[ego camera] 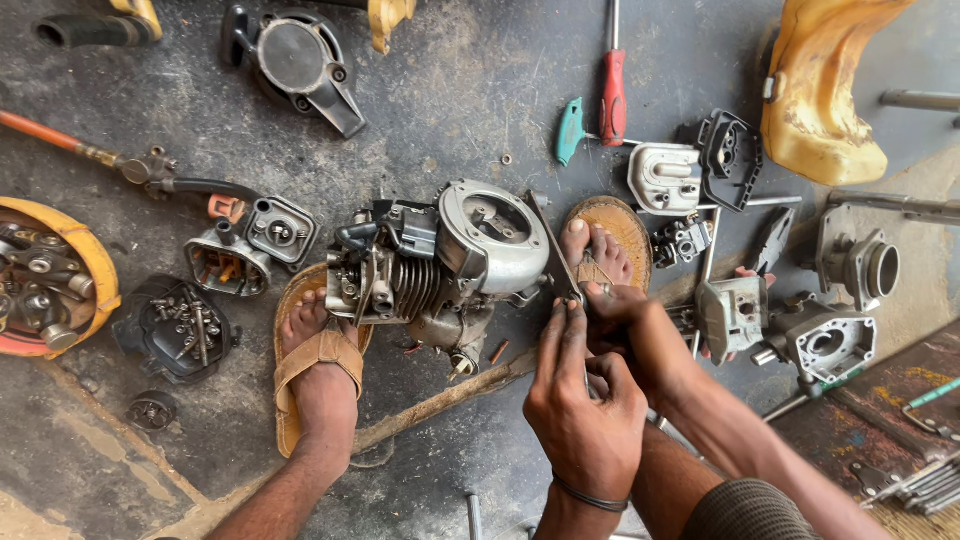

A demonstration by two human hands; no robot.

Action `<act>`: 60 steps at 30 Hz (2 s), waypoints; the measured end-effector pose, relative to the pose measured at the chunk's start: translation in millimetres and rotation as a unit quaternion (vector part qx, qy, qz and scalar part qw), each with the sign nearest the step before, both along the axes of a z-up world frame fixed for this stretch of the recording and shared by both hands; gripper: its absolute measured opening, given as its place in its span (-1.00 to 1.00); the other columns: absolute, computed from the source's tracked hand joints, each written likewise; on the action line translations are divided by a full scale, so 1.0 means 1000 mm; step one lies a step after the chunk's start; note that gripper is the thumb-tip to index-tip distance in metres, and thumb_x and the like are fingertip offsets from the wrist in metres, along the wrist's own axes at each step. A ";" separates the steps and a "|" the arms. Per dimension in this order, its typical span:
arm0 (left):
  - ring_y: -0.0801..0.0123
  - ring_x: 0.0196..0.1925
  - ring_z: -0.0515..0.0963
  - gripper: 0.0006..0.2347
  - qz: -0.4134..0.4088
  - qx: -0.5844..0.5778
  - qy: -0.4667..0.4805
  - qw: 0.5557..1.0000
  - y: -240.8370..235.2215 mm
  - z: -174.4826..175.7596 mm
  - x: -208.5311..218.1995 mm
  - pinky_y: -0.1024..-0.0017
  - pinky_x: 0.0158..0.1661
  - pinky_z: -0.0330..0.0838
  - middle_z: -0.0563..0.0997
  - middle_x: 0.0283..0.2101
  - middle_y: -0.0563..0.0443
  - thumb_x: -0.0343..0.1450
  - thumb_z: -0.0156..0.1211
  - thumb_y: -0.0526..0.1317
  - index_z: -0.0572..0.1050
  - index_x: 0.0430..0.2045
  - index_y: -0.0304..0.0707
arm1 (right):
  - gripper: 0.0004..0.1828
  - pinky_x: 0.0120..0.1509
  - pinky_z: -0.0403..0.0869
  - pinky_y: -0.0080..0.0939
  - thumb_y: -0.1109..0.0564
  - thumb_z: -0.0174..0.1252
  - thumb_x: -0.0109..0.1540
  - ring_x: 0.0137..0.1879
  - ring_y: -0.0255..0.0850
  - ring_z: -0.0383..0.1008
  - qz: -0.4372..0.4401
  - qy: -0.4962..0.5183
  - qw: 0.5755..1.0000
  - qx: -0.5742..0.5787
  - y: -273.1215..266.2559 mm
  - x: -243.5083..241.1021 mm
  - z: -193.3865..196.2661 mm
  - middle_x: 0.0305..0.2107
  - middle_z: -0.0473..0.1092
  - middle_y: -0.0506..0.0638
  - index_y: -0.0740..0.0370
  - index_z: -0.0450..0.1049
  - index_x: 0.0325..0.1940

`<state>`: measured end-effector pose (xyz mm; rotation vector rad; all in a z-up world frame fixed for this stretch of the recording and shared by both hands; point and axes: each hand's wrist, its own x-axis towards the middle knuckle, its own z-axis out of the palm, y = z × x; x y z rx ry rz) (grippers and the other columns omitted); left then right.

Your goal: The person sits on the floor and uses a wrench to tighten bolts on a disassembled motorcycle engine block. They then switch to a screwdriver to adjust components on the side of the engine. Various engine parts and tools are scattered around the workspace.

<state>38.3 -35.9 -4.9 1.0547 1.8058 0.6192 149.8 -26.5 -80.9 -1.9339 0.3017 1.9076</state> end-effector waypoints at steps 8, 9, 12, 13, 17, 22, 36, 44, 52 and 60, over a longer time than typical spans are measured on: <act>0.00 -0.01 0.74 -0.65 0.032 0.032 0.000 0.999 0.007 0.004 -0.003 0.25 -0.02 0.61 0.66 0.01 -0.33 0.30 0.13 -0.46 0.55 -0.01 -0.59 | -0.66 -0.23 0.26 -0.38 -0.05 0.03 0.42 -0.32 -0.35 0.24 0.191 -0.013 0.975 0.112 0.002 0.011 0.004 -0.44 0.25 -0.13 0.31 0.42 -0.15; 0.05 -0.03 0.75 -0.67 0.044 0.021 -0.017 0.999 0.010 0.004 -0.003 0.29 -0.08 0.63 0.67 0.01 -0.30 0.32 0.15 -0.44 0.55 -0.02 -0.58 | -0.59 -0.10 0.36 -0.39 -0.09 -0.01 0.42 -0.24 -0.34 0.34 0.276 -0.096 0.949 0.117 -0.001 0.009 0.007 -0.38 0.31 -0.11 0.35 0.47 -0.10; 0.18 -0.11 0.76 -0.71 0.069 -0.008 -0.050 0.996 0.017 0.005 -0.007 0.39 -0.24 0.65 0.68 -0.01 -0.24 0.36 0.17 -0.41 0.55 -0.04 -0.54 | -0.62 0.08 0.37 -0.25 -0.01 0.05 0.42 -0.04 -0.24 0.34 0.286 -0.059 0.866 0.406 -0.010 0.002 0.011 -0.21 0.37 0.02 0.38 0.38 0.12; 0.20 -0.14 0.76 -0.70 0.068 -0.016 -0.055 0.996 0.017 0.006 -0.008 0.41 -0.28 0.64 0.67 -0.02 -0.23 0.35 0.17 -0.41 0.55 -0.04 -0.53 | -0.62 0.06 0.39 -0.21 0.00 0.08 0.39 -0.05 -0.24 0.36 0.274 -0.062 0.874 0.397 -0.013 0.003 0.012 -0.20 0.40 0.04 0.37 0.38 0.13; 0.27 -0.28 0.76 -0.72 0.069 0.004 -0.047 0.997 0.021 0.008 -0.008 0.44 -0.40 0.59 0.68 -0.07 -0.24 0.36 0.19 -0.40 0.55 -0.05 -0.52 | -0.63 0.05 0.44 -0.14 0.03 0.12 0.36 -0.10 -0.22 0.42 0.324 -0.143 0.836 0.419 -0.017 0.003 0.006 -0.22 0.46 0.07 0.34 0.38 0.14; 0.32 -0.47 0.72 -0.78 0.096 -0.056 -0.050 0.993 0.022 0.010 -0.005 0.39 -0.54 0.51 0.69 -0.24 -0.22 0.39 0.25 -0.34 0.56 -0.11 -0.47 | -0.64 0.06 0.43 -0.16 0.02 0.02 0.42 -0.06 -0.13 0.47 0.353 -0.251 0.743 0.510 -0.022 -0.006 -0.009 -0.15 0.43 0.14 0.35 0.36 0.15; 0.14 -0.39 0.76 -0.79 0.114 -0.053 -0.091 0.988 0.006 0.002 0.004 0.35 -0.41 0.59 0.61 -0.32 -0.42 0.36 0.19 -0.39 0.24 -0.33 -0.45 | -0.52 -0.26 0.40 -0.18 -0.17 -0.15 0.42 -0.40 -0.18 0.41 0.318 -0.252 0.811 0.422 -0.020 -0.017 -0.019 -0.50 0.41 0.04 0.27 0.45 -0.14; 0.09 -0.20 0.78 -0.81 0.056 0.100 -0.043 0.992 -0.010 -0.016 0.001 0.40 -0.33 0.64 0.54 0.11 -0.66 0.47 0.14 -0.40 0.21 -0.39 -0.39 | -0.56 -0.29 0.23 -0.13 -0.10 -0.13 0.44 -0.40 -0.19 0.15 0.334 -0.199 0.829 0.403 -0.014 -0.010 -0.009 -0.54 0.26 0.06 0.32 0.35 -0.27; 0.40 -0.40 0.74 -0.74 0.067 0.106 -0.076 0.989 -0.022 -0.039 -0.010 0.52 -0.48 0.55 0.63 0.08 -0.51 0.47 0.25 -0.40 0.23 -0.51 -0.36 | -0.56 -0.26 0.26 -0.20 -0.07 -0.13 0.44 -0.37 -0.28 0.19 0.277 -0.144 0.894 0.320 -0.007 -0.015 0.002 -0.56 0.33 -0.01 0.36 0.47 -0.13; 0.34 -0.35 0.74 -0.85 0.042 0.174 -0.088 0.980 -0.031 -0.069 -0.023 0.57 -0.41 0.59 0.66 0.10 -0.39 0.50 0.29 -0.37 0.39 -0.30 -0.44 | -0.54 -0.12 0.36 -0.28 -0.06 -0.13 0.44 -0.25 -0.30 0.32 0.245 -0.125 0.903 0.329 -0.007 -0.018 0.001 -0.39 0.45 0.00 0.39 0.47 0.05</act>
